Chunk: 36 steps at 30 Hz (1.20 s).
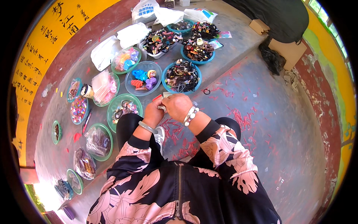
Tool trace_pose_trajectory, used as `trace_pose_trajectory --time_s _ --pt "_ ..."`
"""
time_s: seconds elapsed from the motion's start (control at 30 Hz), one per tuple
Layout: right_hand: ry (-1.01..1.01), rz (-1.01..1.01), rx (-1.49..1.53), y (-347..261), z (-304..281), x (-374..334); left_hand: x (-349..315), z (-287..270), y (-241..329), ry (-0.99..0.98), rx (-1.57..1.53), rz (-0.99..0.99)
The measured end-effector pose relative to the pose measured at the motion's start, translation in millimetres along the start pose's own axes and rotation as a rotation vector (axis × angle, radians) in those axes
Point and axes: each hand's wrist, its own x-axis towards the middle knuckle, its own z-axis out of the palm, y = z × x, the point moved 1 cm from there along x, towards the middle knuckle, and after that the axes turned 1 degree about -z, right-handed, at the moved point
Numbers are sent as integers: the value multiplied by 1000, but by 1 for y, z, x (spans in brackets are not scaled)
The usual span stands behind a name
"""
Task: The person sits on the floor and picks up small hair accessories from bowls, placing them into small plastic bags. They seal the bags and occasionally handle a small card or label before continuing to pack more items.
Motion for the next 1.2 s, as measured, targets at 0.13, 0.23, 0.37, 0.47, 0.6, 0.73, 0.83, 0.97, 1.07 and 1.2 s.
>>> trace_pose_trajectory --time_s 0.13,0.23,0.37,0.47,0.6,0.73,0.83,0.97,1.07,1.2 --pt "-22 -20 17 4 1 -3 1 -1 11 -15 4 -64" --pt "-52 9 -6 5 0 -2 0 -1 5 14 -17 -32" --pt "-51 28 -49 8 -2 -3 -3 2 3 7 39 -28" --pt "-34 71 -44 9 -2 -3 -2 0 8 -62 145 -77" --pt "124 154 181 -2 -21 4 -1 -5 7 -128 -59 -302" --pt "194 40 248 -2 -25 5 4 -5 -14 -128 -74 -235" --pt "73 -47 268 -7 -19 1 5 -4 -13 -156 -62 -240" --pt "-93 44 100 -8 -5 -3 4 3 -15 -161 -362 -380" --pt "-169 80 56 -7 -2 -3 3 5 -15 -161 -585 -448" --pt "-179 76 118 -10 -9 0 3 -2 -1 -179 -581 -462"
